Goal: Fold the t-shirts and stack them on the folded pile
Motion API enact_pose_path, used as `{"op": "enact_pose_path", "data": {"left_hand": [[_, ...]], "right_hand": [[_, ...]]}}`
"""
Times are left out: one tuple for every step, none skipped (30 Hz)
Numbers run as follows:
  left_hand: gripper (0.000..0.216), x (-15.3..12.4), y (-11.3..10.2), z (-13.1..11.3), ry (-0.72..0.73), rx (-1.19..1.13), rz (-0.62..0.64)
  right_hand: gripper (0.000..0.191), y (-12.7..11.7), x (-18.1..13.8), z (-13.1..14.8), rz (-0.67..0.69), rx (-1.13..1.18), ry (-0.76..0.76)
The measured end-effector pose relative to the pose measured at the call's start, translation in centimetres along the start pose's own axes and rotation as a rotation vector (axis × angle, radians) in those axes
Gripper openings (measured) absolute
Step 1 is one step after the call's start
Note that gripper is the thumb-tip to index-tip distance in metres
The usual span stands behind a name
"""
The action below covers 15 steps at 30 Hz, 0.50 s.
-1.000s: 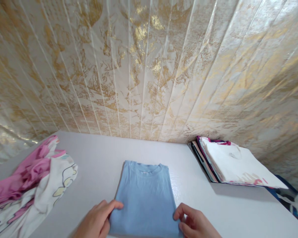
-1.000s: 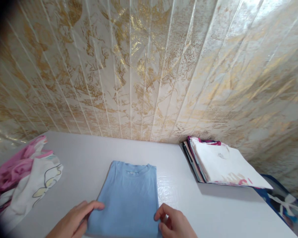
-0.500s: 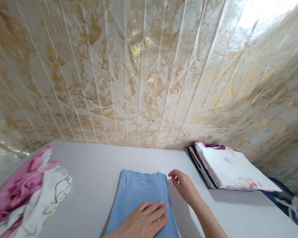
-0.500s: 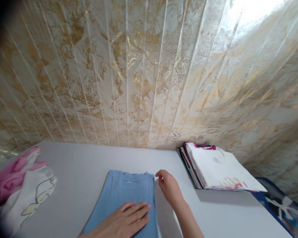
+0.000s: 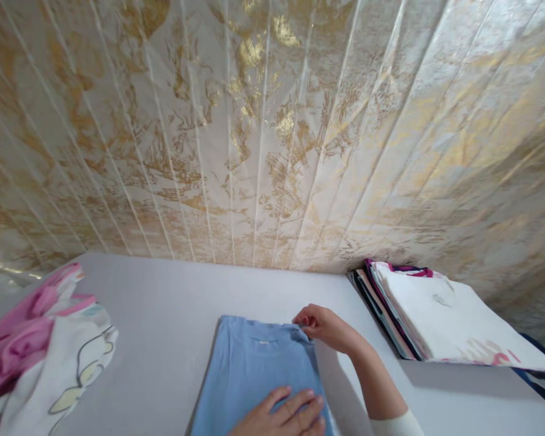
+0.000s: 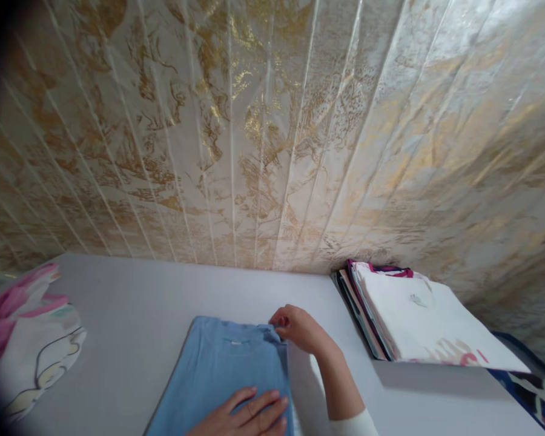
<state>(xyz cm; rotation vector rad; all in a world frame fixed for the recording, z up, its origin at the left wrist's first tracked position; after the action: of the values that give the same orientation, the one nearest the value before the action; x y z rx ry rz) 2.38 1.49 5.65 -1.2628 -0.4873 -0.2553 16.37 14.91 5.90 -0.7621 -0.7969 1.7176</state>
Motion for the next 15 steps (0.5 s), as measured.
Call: {"op": "enact_pose_path", "data": {"left_hand": [[0.027, 0.0, 0.0, 0.0, -0.005, -0.007, -0.002], [0.027, -0.1, 0.0, 0.0, -0.008, -0.015, -0.004], [0.027, -0.1, 0.0, 0.0, -0.009, -0.020, -0.006], [0.027, -0.1, 0.0, -0.1, -0.008, -0.022, -0.006], [0.027, -0.1, 0.0, -0.1, -0.010, -0.016, -0.005], [0.028, -0.1, -0.1, -0.1, -0.013, -0.005, -0.002], [0.029, -0.1, -0.1, -0.1, -0.018, 0.010, 0.002], [0.030, -0.1, -0.1, -0.1, -0.021, 0.027, 0.006], [0.031, -0.1, 0.0, -0.1, -0.023, 0.039, 0.012], [0.032, -0.2, 0.1, -0.2, -0.025, 0.044, 0.016], [0.032, -0.2, 0.1, -0.2, -0.025, 0.039, 0.016], [0.031, -0.2, 0.2, -0.2, -0.027, 0.027, 0.017], [0.031, -0.2, 0.3, -0.2, -0.029, 0.011, 0.019], [0.030, -0.2, 0.3, -0.1, -0.029, -0.003, 0.018], [0.030, -0.2, 0.3, -0.1, -0.027, -0.011, 0.018]], "right_hand": [[0.024, 0.0, -0.1, 0.0, 0.006, -0.022, 0.017], [0.024, 0.1, -0.2, 0.0, 0.008, -0.049, 0.036], [0.023, 0.1, -0.3, 0.0, 0.005, -0.078, 0.058], [0.022, 0.2, -0.3, 0.1, 0.003, -0.109, 0.078], [0.019, 0.3, -0.3, 0.1, 0.002, -0.138, 0.096], [0.017, 0.4, -0.3, 0.2, 0.001, -0.165, 0.111], [0.014, 0.5, -0.2, 0.2, -0.004, -0.189, 0.124], [0.012, 0.5, -0.1, 0.3, -0.015, -0.210, 0.136], [0.012, 0.4, 0.0, 0.3, -0.031, -0.227, 0.146], [0.012, 0.3, 0.0, 0.3, -0.048, -0.240, 0.154], [0.013, 0.1, 0.1, 0.4, -0.065, -0.251, 0.159], [0.013, -0.1, 0.1, 0.4, -0.076, -0.259, 0.159], [0.013, -0.3, 0.2, 0.5, -0.083, -0.264, 0.157], [0.014, -0.6, 0.1, 0.5, -0.091, -0.269, 0.156], [0.016, -0.9, 0.1, 0.5, -0.101, -0.275, 0.158]]}}
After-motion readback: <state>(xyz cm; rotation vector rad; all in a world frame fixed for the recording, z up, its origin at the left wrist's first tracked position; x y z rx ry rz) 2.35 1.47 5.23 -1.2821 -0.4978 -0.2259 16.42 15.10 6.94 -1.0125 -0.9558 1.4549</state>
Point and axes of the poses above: each hand's wrist, its own x-axis towards the middle knuckle, its own y-axis out of the palm, z = x × y, the point moved 7 cm from there along x, towards the middle knuckle, and after that the axes turned 1 degree about -z, right-handed, at the moved point
